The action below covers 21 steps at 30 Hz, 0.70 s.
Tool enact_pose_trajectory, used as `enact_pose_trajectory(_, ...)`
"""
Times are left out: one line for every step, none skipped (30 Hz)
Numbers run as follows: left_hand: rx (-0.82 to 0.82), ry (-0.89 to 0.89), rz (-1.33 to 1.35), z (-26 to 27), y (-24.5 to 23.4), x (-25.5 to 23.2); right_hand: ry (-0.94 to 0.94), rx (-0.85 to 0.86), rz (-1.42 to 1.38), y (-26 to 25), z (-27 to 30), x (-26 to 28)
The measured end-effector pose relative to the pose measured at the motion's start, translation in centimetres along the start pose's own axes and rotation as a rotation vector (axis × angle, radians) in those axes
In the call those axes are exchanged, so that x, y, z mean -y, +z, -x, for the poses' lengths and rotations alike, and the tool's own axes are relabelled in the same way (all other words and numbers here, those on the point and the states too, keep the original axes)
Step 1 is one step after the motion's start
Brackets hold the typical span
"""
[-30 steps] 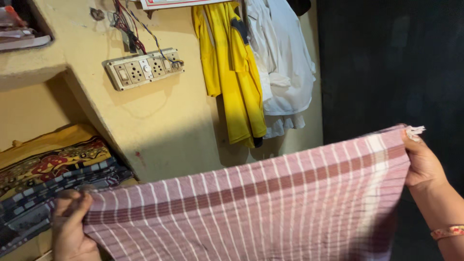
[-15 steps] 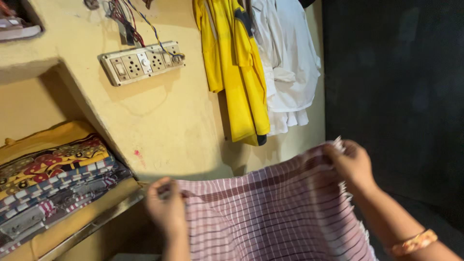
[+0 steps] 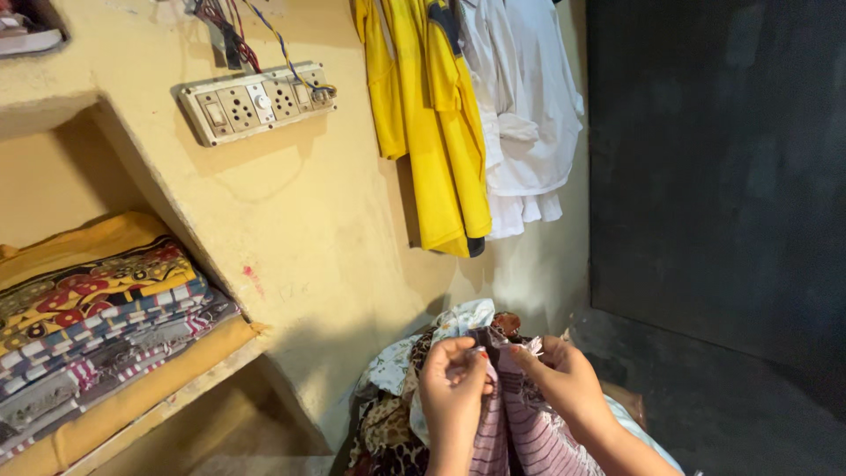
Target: The person folds an orange towel and places it on a shelf, then picks up and begins folding a checkered towel. The actions are performed by hand in a small room with stacked linens and hanging garments.
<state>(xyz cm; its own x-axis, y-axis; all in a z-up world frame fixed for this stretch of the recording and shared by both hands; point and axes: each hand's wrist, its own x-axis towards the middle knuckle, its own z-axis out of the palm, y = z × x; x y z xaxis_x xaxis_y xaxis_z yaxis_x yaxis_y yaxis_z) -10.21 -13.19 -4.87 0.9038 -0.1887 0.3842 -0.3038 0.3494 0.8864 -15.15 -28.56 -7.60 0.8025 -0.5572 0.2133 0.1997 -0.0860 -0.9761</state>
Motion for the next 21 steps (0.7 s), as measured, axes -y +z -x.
enact_pose_trajectory(0.029,-0.016,0.046,0.2,0.2,0.1,0.005,0.005,-0.012,0.0,0.2,-0.2)
enact_pose_trajectory(0.035,-0.014,0.023,0.5,0.4,0.1,0.009,0.010,-0.024,-0.1,0.5,-0.3)
enact_pose_trajectory(0.042,-0.012,-0.001,0.8,0.6,0.0,0.013,0.014,-0.036,-0.1,0.6,-0.4)
enact_pose_trajectory(0.049,-0.010,-0.024,1.1,0.7,-0.1,-0.009,0.043,-0.066,-0.1,0.8,-0.4)
enact_pose_trajectory(0.060,-0.007,-0.030,1.4,0.9,-0.2,-0.032,0.071,-0.094,-0.1,0.9,-0.5)
enact_pose_trajectory(0.072,-0.004,-0.036,1.7,1.0,-0.4,-0.054,0.100,-0.123,-0.2,1.1,-0.5)
enact_pose_trajectory(0.083,-0.001,-0.042,1.9,1.1,-0.6,-0.041,0.103,-0.124,-0.2,1.2,-0.5)
enact_pose_trajectory(0.089,-0.007,-0.051,2.1,1.3,-0.8,-0.029,0.106,-0.124,-0.3,1.4,-0.5)
enact_pose_trajectory(0.094,-0.014,-0.060,2.4,1.4,-1.0,-0.017,0.109,-0.124,-0.4,1.5,-0.4)
enact_pose_trajectory(0.099,-0.021,-0.068,2.5,1.5,-1.3,-0.013,0.103,-0.113,-0.5,1.7,-0.2)
enact_pose_trajectory(0.116,0.006,-0.085,2.7,1.7,-1.5,-0.009,0.096,-0.102,-0.6,1.9,0.0)
enact_pose_trajectory(0.132,0.034,-0.102,2.9,1.7,-1.8,-0.006,0.091,-0.092,-0.7,2.0,0.2)
enact_pose_trajectory(0.149,0.062,-0.119,3.0,1.8,-2.1,0.011,0.107,-0.114,-0.9,2.2,0.5)
enact_pose_trajectory(0.162,0.076,-0.182,3.1,1.8,-2.4,0.028,0.124,-0.137,-1.0,2.3,0.8)
enact_pose_trajectory(0.174,0.091,-0.245,3.1,1.7,-2.6,0.044,0.141,-0.160,-1.2,2.5,1.0)
enact_pose_trajectory(0.187,0.105,-0.308,3.2,1.6,-2.9,-0.008,0.171,-0.092,-1.4,2.6,1.2)
enact_pose_trajectory(0.231,0.031,-0.297,3.0,1.3,-3.1,-0.060,0.201,-0.025,-1.6,2.6,1.5)
enact_pose_trajectory(0.274,-0.046,-0.286,2.6,1.0,-3.3,-0.109,0.232,0.044,-1.8,2.7,1.6)
enact_pose_trajectory(0.316,-0.123,-0.275,2.3,0.6,-3.5,-0.097,0.233,0.055,-2.1,2.8,1.8)
enact_pose_trajectory(0.282,-0.028,-0.279,1.9,0.0,-3.6,-0.087,0.235,0.067,-2.5,2.7,2.0)
enact_pose_trajectory(0.248,0.066,-0.283,1.3,-0.5,-3.7,-0.077,0.238,0.078,-2.9,2.7,2.1)
